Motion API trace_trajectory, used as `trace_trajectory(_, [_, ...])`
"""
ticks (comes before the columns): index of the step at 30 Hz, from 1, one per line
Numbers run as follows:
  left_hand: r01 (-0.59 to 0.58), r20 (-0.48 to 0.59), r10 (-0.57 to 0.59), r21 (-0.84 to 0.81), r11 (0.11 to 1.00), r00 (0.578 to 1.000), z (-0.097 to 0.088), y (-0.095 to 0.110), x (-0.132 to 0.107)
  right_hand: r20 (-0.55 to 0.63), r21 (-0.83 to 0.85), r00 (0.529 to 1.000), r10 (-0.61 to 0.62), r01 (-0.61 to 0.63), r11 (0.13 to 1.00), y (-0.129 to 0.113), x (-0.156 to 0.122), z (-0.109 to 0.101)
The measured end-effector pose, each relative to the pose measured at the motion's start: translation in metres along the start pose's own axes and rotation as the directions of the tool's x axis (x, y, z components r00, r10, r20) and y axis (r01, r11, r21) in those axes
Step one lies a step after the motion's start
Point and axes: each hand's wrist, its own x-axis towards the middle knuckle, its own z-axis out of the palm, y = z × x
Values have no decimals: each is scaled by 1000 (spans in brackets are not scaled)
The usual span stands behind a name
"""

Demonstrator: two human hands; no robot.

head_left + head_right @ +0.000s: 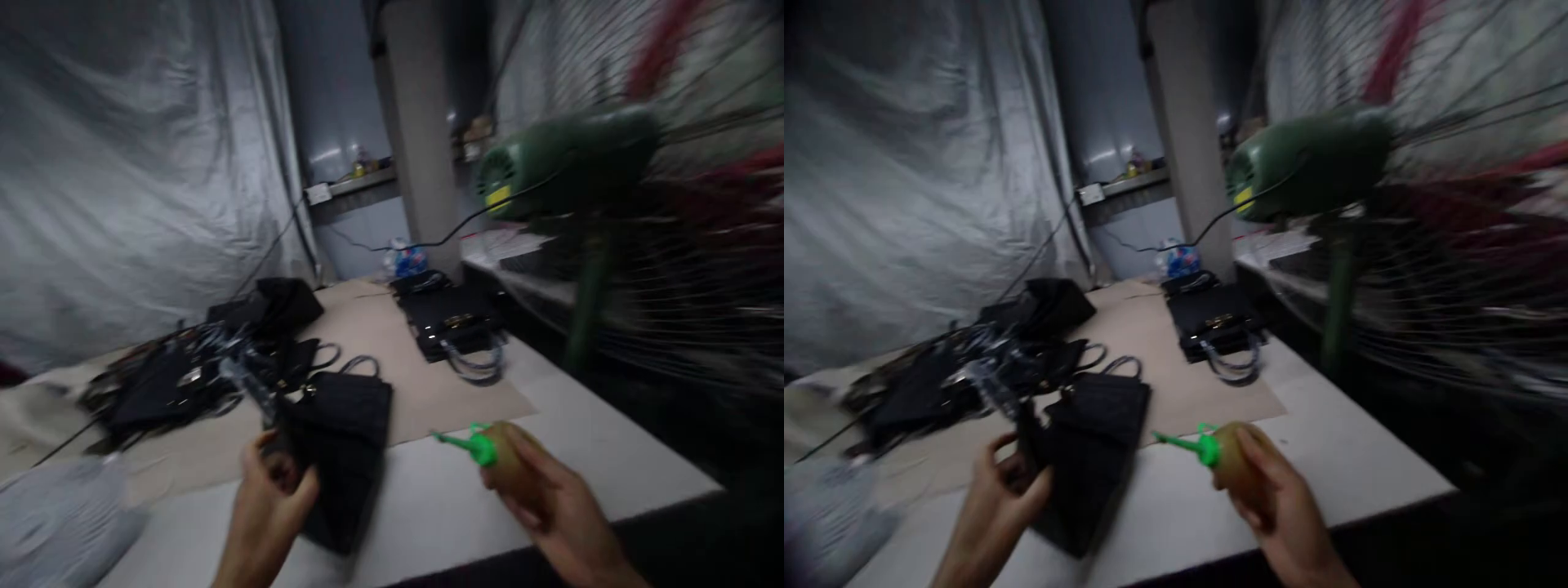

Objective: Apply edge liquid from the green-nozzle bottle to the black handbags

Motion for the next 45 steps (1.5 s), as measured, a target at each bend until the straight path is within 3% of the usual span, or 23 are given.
trace_trajectory(2, [65, 38, -64, -28, 998, 997, -29, -9, -18, -167, -40, 983, 71, -79, 996, 1, 10, -1])
trace_trajectory(5, [116, 72, -109, -105, 988, 991, -31, -12, -34, -229, -37, 956, 185, -198, 979, 3, 17, 11])
trace_trajectory(8, [180, 77, -170, -161, 970, 982, -19, -7, -47, -158, -80, 956, 249, -264, 961, 12, 11, 35])
trace_trajectory(12, [238, 30, -238, -242, 941, 971, -13, -1, -66, 25, -222, 960, 278, -265, 938, 38, 2, 59])
trace_trajectory(18, [259, -9, -273, -290, 921, 962, -9, -10, -86, 104, -284, 931, 349, -308, 908, 74, -6, 52])
trace_trajectory(23, [277, -50, -311, -339, 899, 949, -9, 1, -82, -32, -220, 983, 182, -185, 958, 69, -13, 44])
trace_trajectory(27, [317, -19, -346, -353, 880, 938, -8, 12, -79, -101, -233, 975, 196, -215, 948, 60, -20, 43])
trace_trajectory(33, [303, -2, -327, -370, 878, 945, -8, 7, -86, 45, -273, 930, 365, -340, 900, 72, -29, 48])
trace_trajectory(39, [299, 5, -324, -406, 864, 946, -8, -1, -95, 83, -89, 886, 457, -450, 889, 86, -17, 63])
trace_trajectory(45, [245, -82, -311, -444, 862, 947, 7, 9, -110, 206, 63, 890, 408, -428, 902, 74, 4, 79])
